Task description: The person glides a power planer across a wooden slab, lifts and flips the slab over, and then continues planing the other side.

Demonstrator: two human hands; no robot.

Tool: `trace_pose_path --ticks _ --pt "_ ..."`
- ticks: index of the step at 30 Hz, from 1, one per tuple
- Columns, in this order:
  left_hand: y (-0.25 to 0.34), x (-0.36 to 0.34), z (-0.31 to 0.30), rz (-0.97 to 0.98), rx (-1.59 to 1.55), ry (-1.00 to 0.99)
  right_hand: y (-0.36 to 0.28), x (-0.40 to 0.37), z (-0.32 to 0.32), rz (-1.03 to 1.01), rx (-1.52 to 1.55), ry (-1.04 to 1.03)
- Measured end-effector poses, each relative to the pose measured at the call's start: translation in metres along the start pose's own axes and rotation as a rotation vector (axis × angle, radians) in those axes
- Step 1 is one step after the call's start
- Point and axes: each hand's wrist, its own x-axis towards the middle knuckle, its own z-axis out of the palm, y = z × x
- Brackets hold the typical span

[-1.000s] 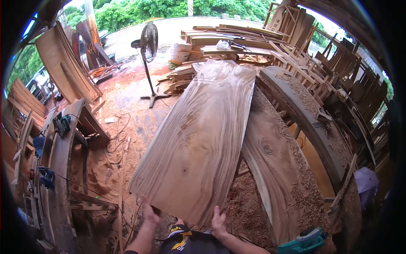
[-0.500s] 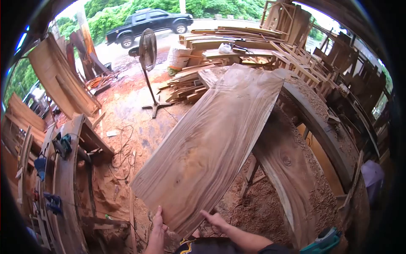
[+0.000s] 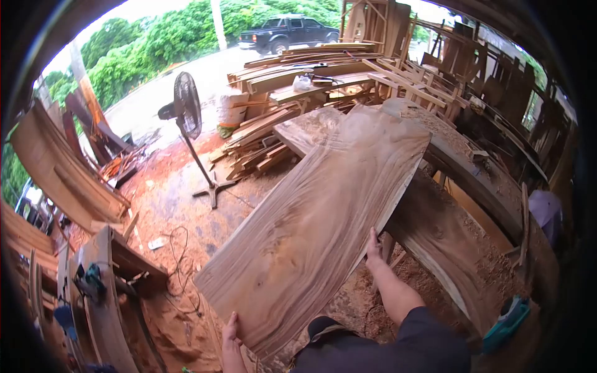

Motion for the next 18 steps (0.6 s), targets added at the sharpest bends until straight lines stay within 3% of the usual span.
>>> trace_pose_path --ticks 4,8,12,18 --pt "0.069 0.048 -0.002 -0.071 0.086 0.052 0.065 0.031 0.022 -0.295 -0.177 0.134" --pt "0.137 0.131 -0.017 -0.004 0.239 0.203 0.132 0.048 0.040 -0.497 -0.299 0.216" --pt "0.231 0.206 -0.008 0.008 0.373 0.194 0.173 0.029 0.081 -0.382 -0.297 0.389" --pt "0.378 0.324 0.027 0.191 0.532 0.053 0.162 -0.022 0.147 -0.132 -0.096 0.356"
